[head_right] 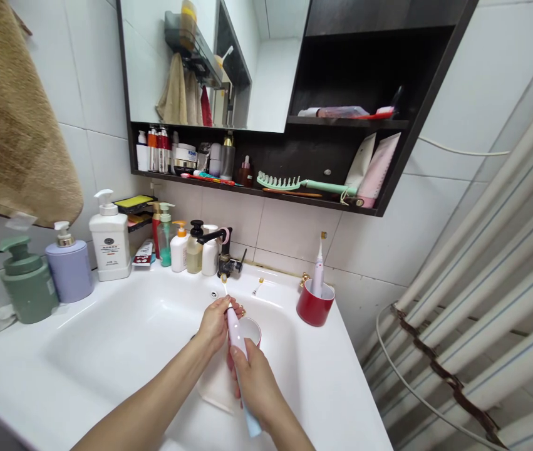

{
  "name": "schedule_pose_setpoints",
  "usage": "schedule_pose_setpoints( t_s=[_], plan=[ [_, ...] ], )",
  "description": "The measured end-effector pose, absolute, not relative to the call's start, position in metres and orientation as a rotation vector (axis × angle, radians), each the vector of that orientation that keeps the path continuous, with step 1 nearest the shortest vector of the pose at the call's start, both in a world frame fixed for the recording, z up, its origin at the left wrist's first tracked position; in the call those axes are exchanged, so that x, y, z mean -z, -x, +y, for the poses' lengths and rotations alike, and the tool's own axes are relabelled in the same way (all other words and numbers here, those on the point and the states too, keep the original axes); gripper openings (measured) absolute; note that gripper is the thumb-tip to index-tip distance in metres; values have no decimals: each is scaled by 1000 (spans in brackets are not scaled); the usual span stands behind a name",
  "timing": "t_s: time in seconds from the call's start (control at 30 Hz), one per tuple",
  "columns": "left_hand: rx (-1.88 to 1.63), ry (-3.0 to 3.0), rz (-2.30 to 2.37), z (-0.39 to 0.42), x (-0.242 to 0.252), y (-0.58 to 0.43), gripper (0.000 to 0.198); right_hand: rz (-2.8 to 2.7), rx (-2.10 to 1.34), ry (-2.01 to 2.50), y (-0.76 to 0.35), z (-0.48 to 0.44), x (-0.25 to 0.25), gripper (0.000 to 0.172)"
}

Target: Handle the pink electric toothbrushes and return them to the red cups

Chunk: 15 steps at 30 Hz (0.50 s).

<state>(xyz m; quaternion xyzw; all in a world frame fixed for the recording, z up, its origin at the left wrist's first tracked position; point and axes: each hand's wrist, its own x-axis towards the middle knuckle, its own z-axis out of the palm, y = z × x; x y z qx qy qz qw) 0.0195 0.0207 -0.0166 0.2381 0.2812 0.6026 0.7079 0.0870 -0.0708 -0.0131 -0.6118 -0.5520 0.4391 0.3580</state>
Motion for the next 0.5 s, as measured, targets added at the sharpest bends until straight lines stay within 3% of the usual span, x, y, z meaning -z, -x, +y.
schedule_pose_setpoints(
  t_s=[0.07,0.23,0.4,0.5],
  plan=[
    [-1336,-528,620,21,17,-20,10,-1398,-1200,1570,-87,-71,12,26],
    [-1359,-522,626,21,19,-20,12,-1564,-724,1742,-89,-70,12,17],
    [-1339,-510,628,21,19,-20,11,-1358,-1255,1572,-87,-71,11,24],
    [-1341,-502,622,21,18,-20,10,-1361,-1237,1580,-86,-71,11,24]
  ],
)
